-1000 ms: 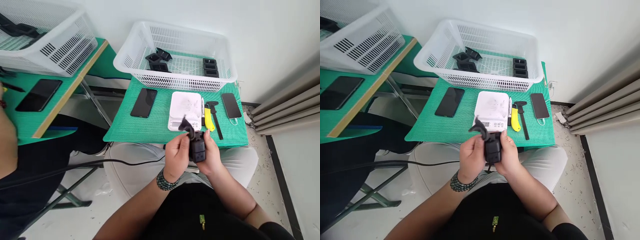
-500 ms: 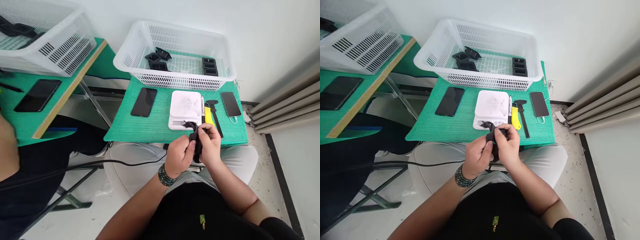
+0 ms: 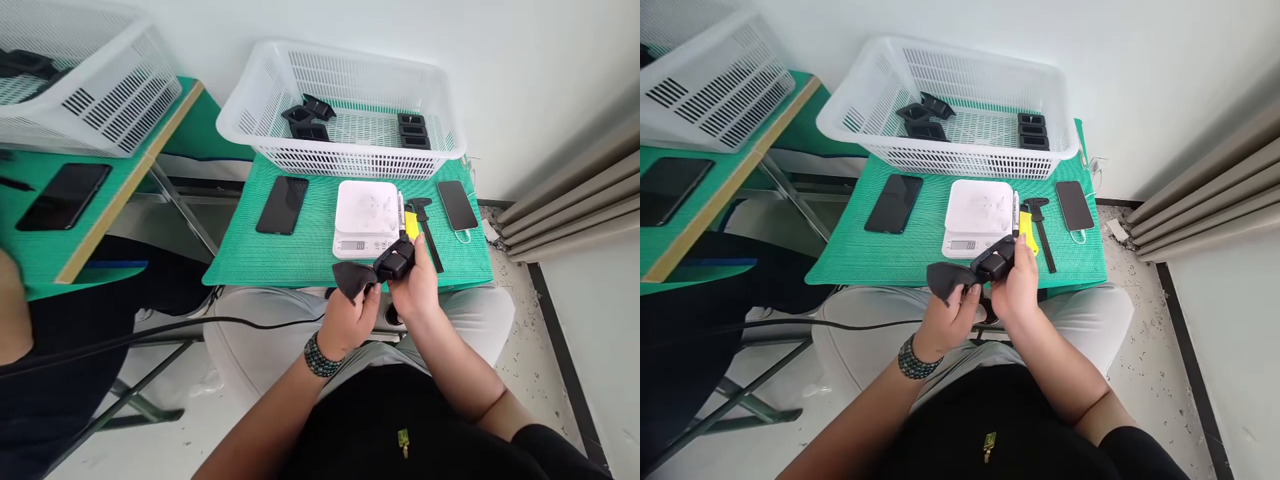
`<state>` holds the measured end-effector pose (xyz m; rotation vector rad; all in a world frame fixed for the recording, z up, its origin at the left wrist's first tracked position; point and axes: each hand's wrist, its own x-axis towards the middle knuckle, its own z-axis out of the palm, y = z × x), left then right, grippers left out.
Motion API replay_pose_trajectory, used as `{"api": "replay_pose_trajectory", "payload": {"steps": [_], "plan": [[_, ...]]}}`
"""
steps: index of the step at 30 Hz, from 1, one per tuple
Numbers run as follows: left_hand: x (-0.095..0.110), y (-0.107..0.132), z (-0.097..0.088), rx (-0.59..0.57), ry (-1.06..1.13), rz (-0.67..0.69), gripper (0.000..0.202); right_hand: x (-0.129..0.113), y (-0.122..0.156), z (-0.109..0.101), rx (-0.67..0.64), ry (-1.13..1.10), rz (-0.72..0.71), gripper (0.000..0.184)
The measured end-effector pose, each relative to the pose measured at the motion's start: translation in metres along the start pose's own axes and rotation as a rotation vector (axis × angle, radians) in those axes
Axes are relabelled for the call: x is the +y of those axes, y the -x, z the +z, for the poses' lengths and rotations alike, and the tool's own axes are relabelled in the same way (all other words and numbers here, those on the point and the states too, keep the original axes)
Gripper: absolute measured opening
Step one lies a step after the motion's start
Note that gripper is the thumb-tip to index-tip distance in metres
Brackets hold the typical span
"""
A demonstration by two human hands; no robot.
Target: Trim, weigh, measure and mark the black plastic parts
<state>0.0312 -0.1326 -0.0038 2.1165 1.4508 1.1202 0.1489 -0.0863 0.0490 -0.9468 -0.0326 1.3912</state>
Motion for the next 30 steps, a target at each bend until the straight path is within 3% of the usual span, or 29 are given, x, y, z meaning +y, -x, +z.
{"api": "replay_pose_trajectory", "payload": {"steps": [5,11,18,23,27,30], "plan": [[-0.008,-0.006,-0.004,-0.053,-0.038,0.020,0.058,0.018,0.009,-0.005,-0.016,0.143,-0.164,0.038],[-0.004,-0.005,-0.001,0.119,0.057,0.057,0.053,0.025,0.014,0.000,0.041,0.108,-0.201,0.040],[-0.005,0.007,0.009,-0.023,-0.087,0.044,0.057,0.011,0.004,0.006,0.012,0.081,-0.210,0.035],[-0.014,-0.001,0.003,0.157,-0.096,0.068,0.053,0.018,0.014,0.008,-0.021,0.122,-0.226,0.033],[-0.019,0.002,0.012,0.300,-0.139,0.127,0.047,0.018,0.018,0.014,-0.073,0.115,-0.191,0.029],[-0.023,0.008,0.016,0.294,-0.119,0.139,0.036,0.012,0.016,0.019,-0.038,0.065,-0.174,0.024]]}}
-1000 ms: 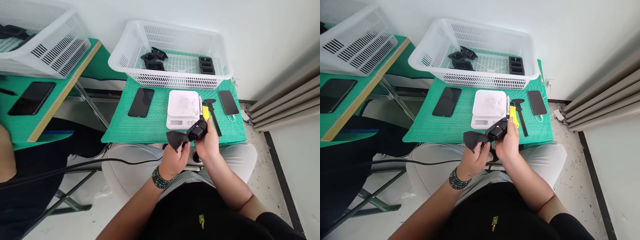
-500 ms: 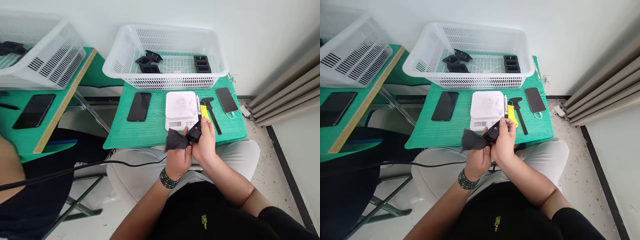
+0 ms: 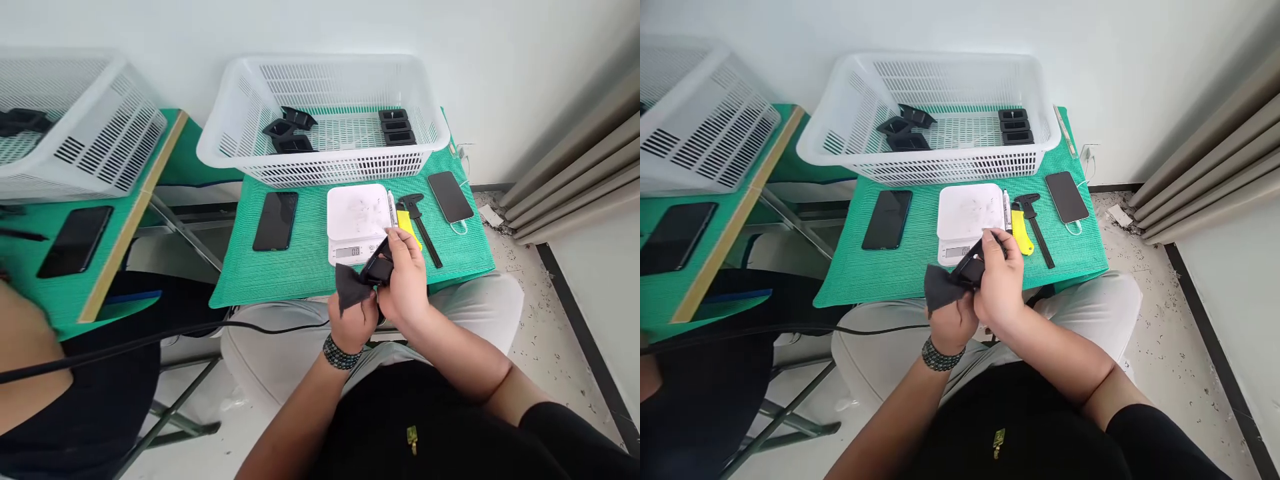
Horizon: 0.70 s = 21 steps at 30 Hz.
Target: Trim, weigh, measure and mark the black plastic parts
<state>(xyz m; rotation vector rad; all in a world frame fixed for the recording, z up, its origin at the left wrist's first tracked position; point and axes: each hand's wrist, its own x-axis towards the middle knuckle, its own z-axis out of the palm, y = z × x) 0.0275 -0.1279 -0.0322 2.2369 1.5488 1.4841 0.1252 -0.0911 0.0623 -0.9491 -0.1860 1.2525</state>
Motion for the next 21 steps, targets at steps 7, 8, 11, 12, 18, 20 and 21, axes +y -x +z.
{"api": "replay_pose_trajectory", "payload": {"steps": [7,8,11,12,18,20,21], "plan": [[0.000,-0.017,-0.012,-0.008,-0.101,0.059,0.043,-0.005,0.001,0.003,-0.023,0.004,-0.022,0.026],[0.002,-0.019,-0.011,-0.020,-0.114,0.069,0.046,-0.006,0.001,0.003,-0.021,0.008,-0.026,0.026],[0.008,-0.021,-0.009,-0.039,-0.077,0.071,0.046,-0.007,0.003,0.000,-0.042,0.066,-0.103,0.024],[0.009,-0.021,-0.010,-0.017,-0.054,0.080,0.045,-0.006,0.006,-0.002,-0.063,0.110,-0.159,0.023],[0.014,-0.034,-0.024,0.228,-0.074,0.095,0.049,0.003,0.017,-0.012,-0.196,0.272,-0.254,0.022],[0.013,-0.035,-0.025,0.198,-0.056,0.069,0.053,0.003,0.012,-0.011,-0.135,0.203,-0.156,0.024],[0.012,-0.034,-0.024,0.173,-0.038,0.059,0.053,0.001,0.007,-0.009,-0.086,0.149,-0.111,0.025]]}}
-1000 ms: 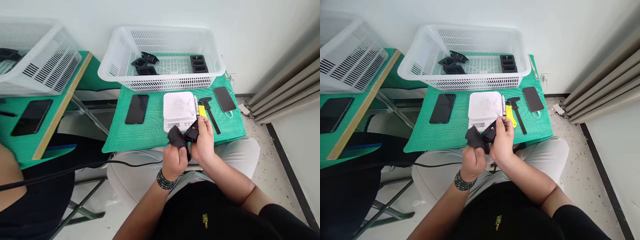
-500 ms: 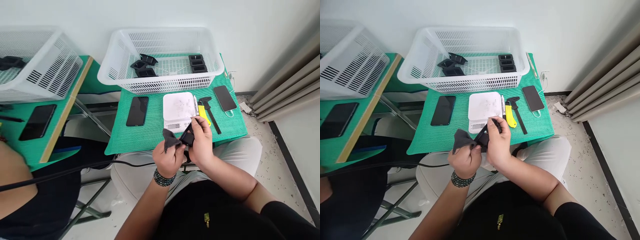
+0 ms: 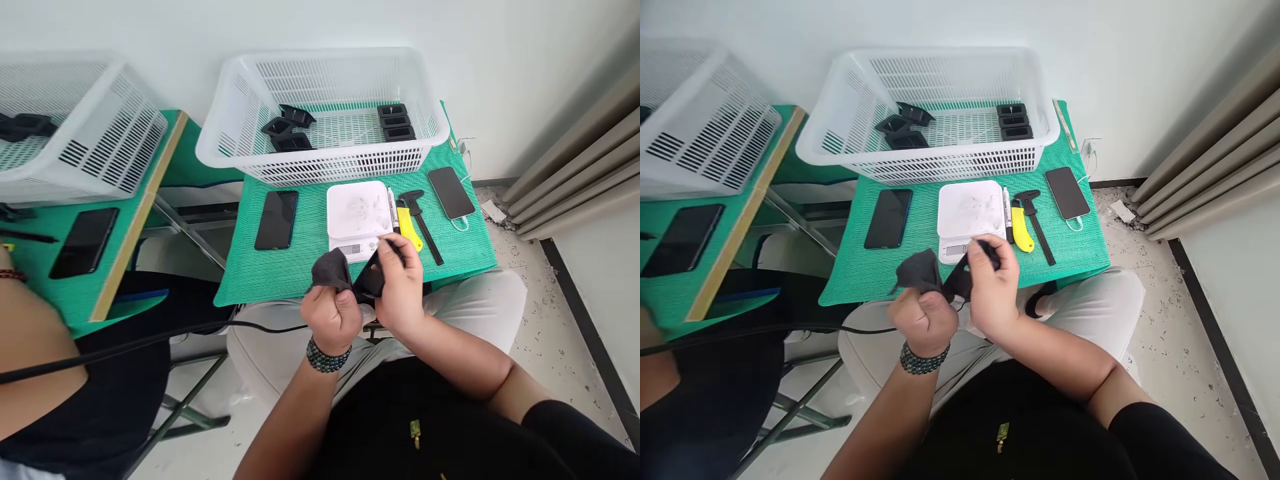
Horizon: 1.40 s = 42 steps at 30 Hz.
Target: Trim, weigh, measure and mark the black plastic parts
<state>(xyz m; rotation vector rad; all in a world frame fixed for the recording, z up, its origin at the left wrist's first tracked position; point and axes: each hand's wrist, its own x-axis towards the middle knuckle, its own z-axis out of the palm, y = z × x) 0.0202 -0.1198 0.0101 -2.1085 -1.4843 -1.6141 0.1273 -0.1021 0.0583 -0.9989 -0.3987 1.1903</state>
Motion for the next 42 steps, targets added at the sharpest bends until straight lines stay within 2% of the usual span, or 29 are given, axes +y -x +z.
{"api": "replay_pose_trajectory", "payload": {"steps": [5,7,11,17,23,27,31,36,39,42], "plan": [[-0.002,0.019,0.004,-0.240,0.076,-0.043,0.046,-0.017,-0.028,-0.004,0.156,-0.204,0.137,0.025],[0.000,0.025,0.005,-0.295,0.101,-0.049,0.043,-0.020,-0.031,-0.007,0.188,-0.264,0.233,0.025],[0.002,0.024,0.011,-0.330,0.107,-0.113,0.043,-0.013,-0.021,-0.011,0.134,-0.358,0.407,0.027],[-0.011,0.017,0.012,-0.284,0.094,-0.259,0.049,0.009,0.006,-0.017,0.089,-0.335,0.548,0.036],[-0.011,0.009,0.003,-0.208,0.270,-0.205,0.044,0.011,0.017,-0.020,0.042,-0.223,0.475,0.042],[-0.009,0.004,-0.003,-0.247,0.367,-0.314,0.045,0.009,0.018,-0.021,0.017,-0.130,0.397,0.046],[-0.014,0.004,-0.009,-0.312,0.412,-0.433,0.053,0.003,0.010,-0.029,-0.163,0.084,0.293,0.032],[-0.021,0.001,-0.024,-0.438,0.422,-0.434,0.055,-0.011,-0.004,-0.040,-0.404,0.361,0.170,0.017],[-0.023,-0.002,-0.030,-0.507,0.391,-0.415,0.060,-0.014,-0.004,-0.042,-0.490,0.398,0.180,0.019],[-0.023,-0.001,-0.029,-0.517,0.365,-0.388,0.062,-0.011,0.000,-0.042,-0.498,0.413,0.196,0.023]]}}
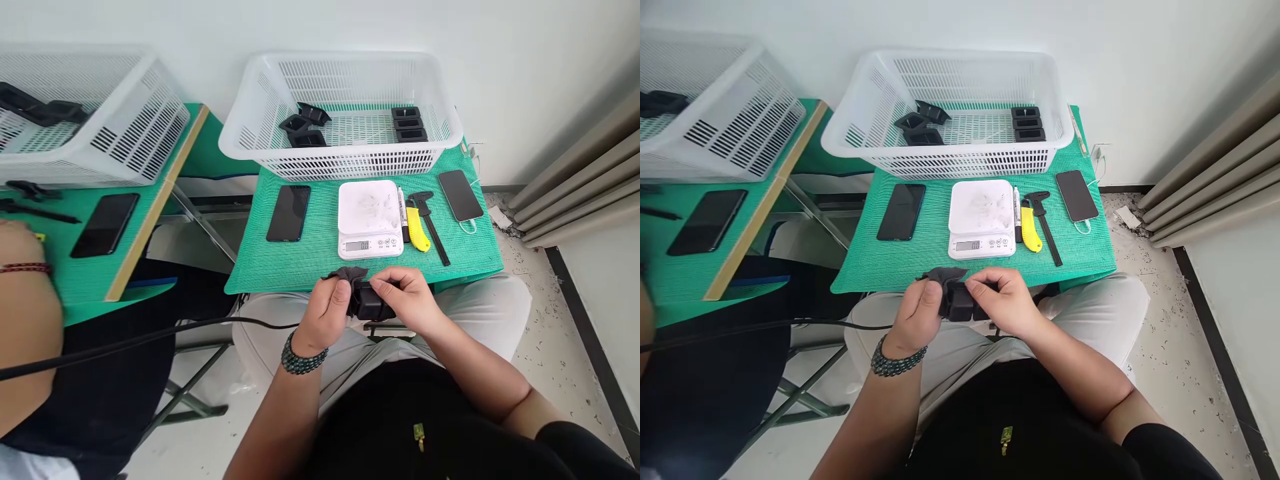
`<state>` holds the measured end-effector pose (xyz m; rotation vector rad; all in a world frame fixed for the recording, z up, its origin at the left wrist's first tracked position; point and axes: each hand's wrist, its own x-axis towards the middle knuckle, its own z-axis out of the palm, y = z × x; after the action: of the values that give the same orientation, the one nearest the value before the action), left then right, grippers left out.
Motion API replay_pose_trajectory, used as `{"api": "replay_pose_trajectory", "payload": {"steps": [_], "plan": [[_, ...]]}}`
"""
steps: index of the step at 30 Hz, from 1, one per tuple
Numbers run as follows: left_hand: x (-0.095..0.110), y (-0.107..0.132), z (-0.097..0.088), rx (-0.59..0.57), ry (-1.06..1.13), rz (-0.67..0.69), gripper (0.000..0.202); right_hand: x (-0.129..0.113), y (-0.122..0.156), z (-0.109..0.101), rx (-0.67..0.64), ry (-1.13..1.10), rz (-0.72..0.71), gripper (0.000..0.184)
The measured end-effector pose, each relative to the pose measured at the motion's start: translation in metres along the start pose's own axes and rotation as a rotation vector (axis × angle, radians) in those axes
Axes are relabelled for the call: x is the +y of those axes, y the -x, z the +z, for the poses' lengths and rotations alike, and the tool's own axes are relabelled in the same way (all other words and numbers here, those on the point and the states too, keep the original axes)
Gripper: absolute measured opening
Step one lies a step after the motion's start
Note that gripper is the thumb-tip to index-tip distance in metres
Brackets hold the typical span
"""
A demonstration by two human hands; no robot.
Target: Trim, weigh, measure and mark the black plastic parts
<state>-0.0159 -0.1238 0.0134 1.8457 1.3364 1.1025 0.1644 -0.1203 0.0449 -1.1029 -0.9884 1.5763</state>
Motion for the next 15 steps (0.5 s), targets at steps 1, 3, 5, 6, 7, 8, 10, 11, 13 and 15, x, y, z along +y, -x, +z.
{"api": "replay_pose_trajectory", "payload": {"steps": [1,3,5,6,7,8,10,11,13,15], "plan": [[0.000,0.000,0.003,0.013,-0.012,0.006,0.062,0.001,0.001,0.001,0.017,-0.003,0.005,0.024],[-0.001,0.001,0.009,0.049,-0.027,0.012,0.062,0.004,0.001,0.002,0.064,-0.039,0.027,0.025],[-0.001,0.001,0.013,0.072,-0.015,0.011,0.062,0.007,0.000,0.002,0.105,-0.103,0.062,0.028],[0.000,0.000,0.015,0.070,-0.004,0.012,0.062,0.008,0.000,0.002,0.116,-0.129,0.076,0.029],[0.000,0.000,0.016,0.061,0.006,0.016,0.062,0.008,0.000,0.001,0.116,-0.142,0.086,0.031],[0.001,-0.001,0.016,0.049,0.015,0.022,0.062,0.009,0.000,0.001,0.105,-0.141,0.092,0.032],[0.002,-0.002,0.017,0.031,0.022,0.031,0.062,0.008,-0.001,0.000,0.083,-0.121,0.090,0.034],[0.003,-0.003,0.017,0.037,0.023,0.031,0.062,0.007,-0.001,-0.001,0.083,-0.119,0.088,0.034],[0.004,-0.002,0.019,0.072,0.020,0.019,0.063,0.005,-0.002,-0.003,0.112,-0.147,0.086,0.033],[0.005,-0.002,0.021,0.071,0.018,0.012,0.064,0.004,-0.002,-0.005,0.140,-0.170,0.091,0.034]]}}
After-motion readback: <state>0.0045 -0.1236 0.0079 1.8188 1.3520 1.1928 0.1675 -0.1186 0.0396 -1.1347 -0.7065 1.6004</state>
